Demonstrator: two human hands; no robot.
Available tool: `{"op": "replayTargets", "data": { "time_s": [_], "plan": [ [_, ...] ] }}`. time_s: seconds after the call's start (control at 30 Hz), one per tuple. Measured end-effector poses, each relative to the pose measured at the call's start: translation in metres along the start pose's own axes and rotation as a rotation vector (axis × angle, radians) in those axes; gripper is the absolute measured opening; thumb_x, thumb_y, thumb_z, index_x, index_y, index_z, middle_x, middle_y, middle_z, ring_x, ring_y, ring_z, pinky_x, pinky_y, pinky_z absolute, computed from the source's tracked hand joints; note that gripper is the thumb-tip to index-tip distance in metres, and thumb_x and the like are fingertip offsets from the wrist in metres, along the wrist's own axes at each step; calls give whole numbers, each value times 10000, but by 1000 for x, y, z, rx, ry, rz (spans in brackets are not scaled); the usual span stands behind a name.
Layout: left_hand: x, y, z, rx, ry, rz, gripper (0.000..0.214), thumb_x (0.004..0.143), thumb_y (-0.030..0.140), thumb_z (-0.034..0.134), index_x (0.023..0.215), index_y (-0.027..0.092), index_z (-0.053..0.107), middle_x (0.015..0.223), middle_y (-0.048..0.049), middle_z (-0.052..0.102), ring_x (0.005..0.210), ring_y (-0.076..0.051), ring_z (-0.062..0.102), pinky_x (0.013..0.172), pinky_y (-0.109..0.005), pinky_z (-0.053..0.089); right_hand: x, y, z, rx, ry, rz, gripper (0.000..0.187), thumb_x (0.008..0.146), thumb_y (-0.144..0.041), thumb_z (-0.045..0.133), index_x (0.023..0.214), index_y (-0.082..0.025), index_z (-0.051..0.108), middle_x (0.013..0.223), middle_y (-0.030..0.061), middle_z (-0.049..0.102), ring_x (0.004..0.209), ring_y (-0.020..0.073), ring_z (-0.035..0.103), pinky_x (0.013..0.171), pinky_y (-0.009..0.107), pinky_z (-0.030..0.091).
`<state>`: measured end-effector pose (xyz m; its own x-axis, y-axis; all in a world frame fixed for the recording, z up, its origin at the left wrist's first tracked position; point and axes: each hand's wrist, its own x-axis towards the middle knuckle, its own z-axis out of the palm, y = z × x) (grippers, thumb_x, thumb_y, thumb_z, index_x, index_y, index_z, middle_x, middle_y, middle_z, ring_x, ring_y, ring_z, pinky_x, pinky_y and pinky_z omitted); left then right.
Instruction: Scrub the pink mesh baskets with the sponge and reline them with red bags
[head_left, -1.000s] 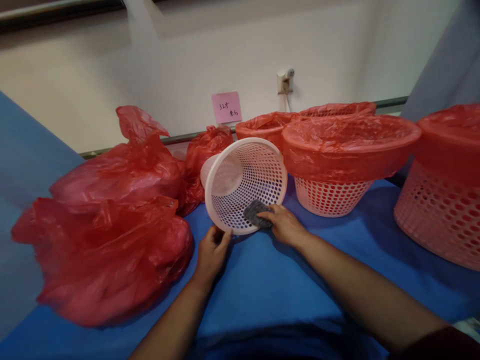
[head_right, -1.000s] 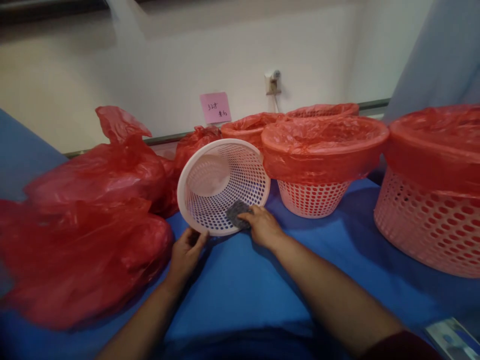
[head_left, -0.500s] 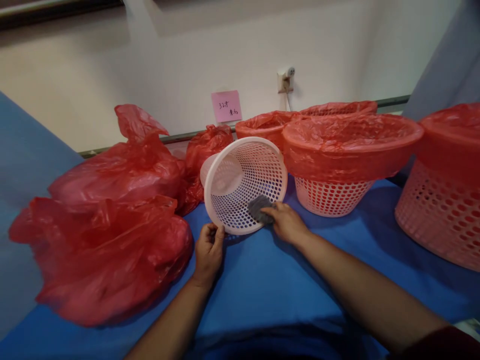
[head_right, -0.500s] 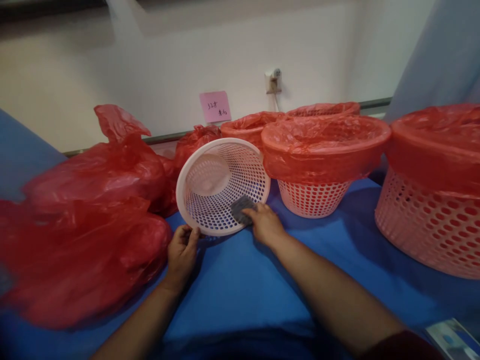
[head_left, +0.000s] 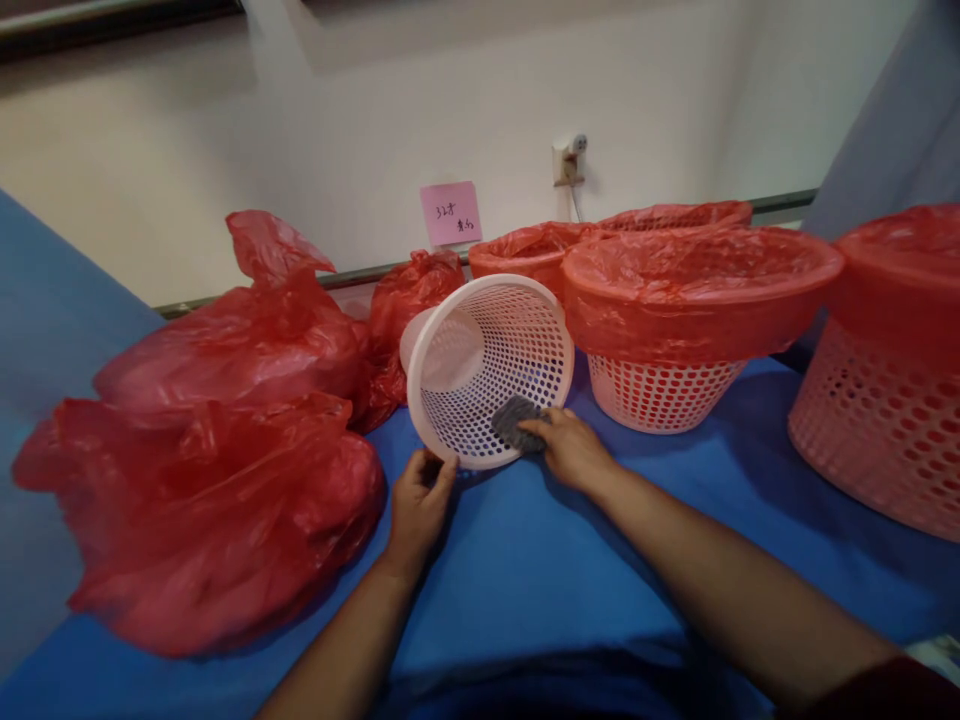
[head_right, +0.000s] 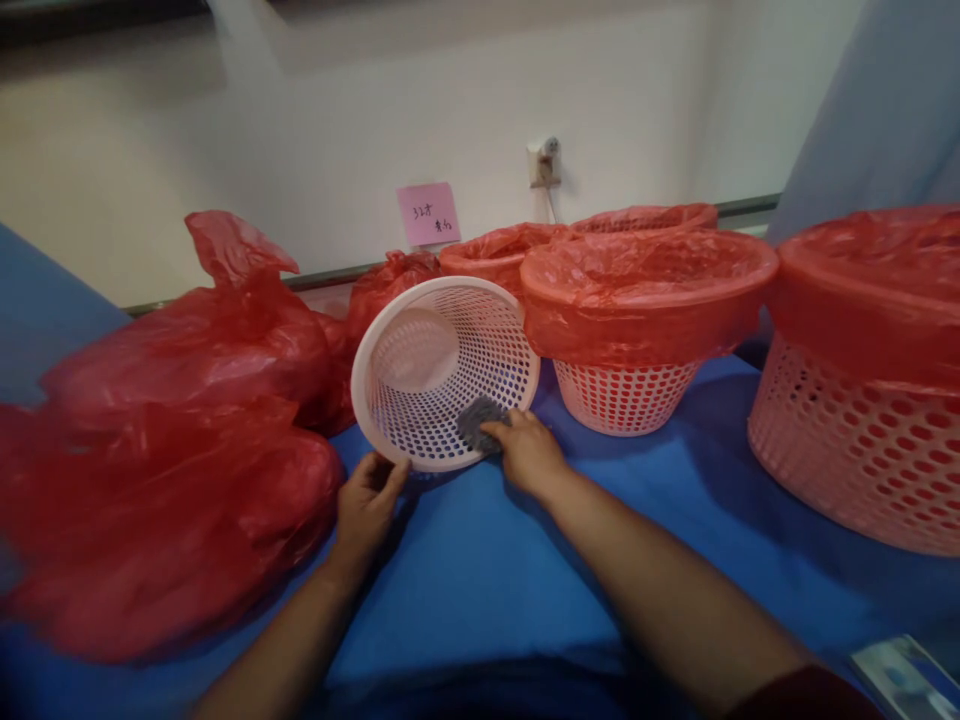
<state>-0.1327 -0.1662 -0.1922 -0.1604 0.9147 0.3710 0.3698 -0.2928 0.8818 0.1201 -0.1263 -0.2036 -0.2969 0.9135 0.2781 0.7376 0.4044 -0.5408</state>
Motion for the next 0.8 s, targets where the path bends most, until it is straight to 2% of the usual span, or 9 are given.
{"op": "replayTargets", "data": {
  "time_s": [0.1, 0.17, 0.23, 0.33, 0.4, 0.47, 0.63, 0.7, 0.8],
  "plan": [
    [-1, -7, 7, -9, -199, -93, 383, 779, 494, 776, 963, 159, 743, 946, -80, 792, 849, -237, 721, 817, -359, 575, -3, -14, 15, 183, -128, -225, 685, 826, -8, 651, 1433, -323, 617, 1209, 43, 644, 1137, 176, 609, 1017, 289, 491],
    [1, -7, 6, -17, -191, -104, 384, 780, 503, 765, 949, 159, 752, 947, -81, 797, 859, -243, 722, 836, -371, 576, -2, -15, 18, 188, -123, -241, 681, 832, -31, 673, 1437, -335, 610, 1220, 31, 643, 1133, 161, 612, 1008, 272, 491],
    [2, -4, 1, 6, -89, -65, 349, 803, 498, 747, 911, 166, 745, 895, -60, 780, 817, -218, 699, 801, -340, 568, 2, -7, 11, 68, -34, -106, 619, 859, -47, 649, 1406, -337, 640, 1280, 51, 630, 1164, 194, 600, 1023, 313, 483],
    [2, 3, -7, 47, 83, 23, 313, 834, 489, 738, 828, 179, 705, 778, -16, 707, 717, -168, 630, 700, -278, 528, 8, 9, -5, -101, 126, 160, 531, 939, -56, 519, 1407, -267, 652, 1361, 143, 584, 1201, 288, 565, 1046, 432, 450],
    [1, 6, -8, 52, 116, 56, 323, 842, 498, 742, 801, 183, 686, 752, -6, 681, 698, -161, 615, 686, -273, 524, 9, 12, -10, -151, 155, 236, 551, 944, -37, 469, 1422, -249, 642, 1348, 168, 579, 1197, 310, 554, 1039, 452, 439],
    [0, 4, -4, 41, 56, 50, 326, 841, 505, 748, 848, 182, 705, 807, -26, 721, 741, -183, 657, 738, -305, 557, 6, 5, -6, -134, 86, 167, 579, 908, -19, 513, 1400, -287, 659, 1280, 131, 611, 1167, 278, 567, 1023, 407, 456],
    [-1, -10, 7, 16, -168, -63, 385, 801, 525, 758, 941, 166, 739, 920, -82, 793, 814, -249, 729, 800, -396, 597, -4, -20, 15, 262, -186, -257, 674, 824, -28, 653, 1427, -329, 624, 1202, 42, 634, 1110, 184, 608, 1008, 324, 495],
    [0, -11, 5, 23, -153, -55, 384, 802, 534, 750, 920, 169, 733, 895, -75, 784, 803, -242, 720, 787, -380, 591, -4, -17, 12, 231, -152, -207, 656, 829, -38, 658, 1406, -350, 639, 1198, 30, 643, 1104, 175, 614, 1002, 311, 498],
    [0, -3, -3, 56, 22, 12, 344, 832, 523, 735, 861, 182, 701, 822, -36, 731, 763, -198, 668, 747, -314, 556, 2, 0, -5, -8, 31, 58, 561, 893, -41, 571, 1375, -308, 674, 1269, 91, 625, 1156, 233, 582, 1041, 382, 473]
  ]
}}
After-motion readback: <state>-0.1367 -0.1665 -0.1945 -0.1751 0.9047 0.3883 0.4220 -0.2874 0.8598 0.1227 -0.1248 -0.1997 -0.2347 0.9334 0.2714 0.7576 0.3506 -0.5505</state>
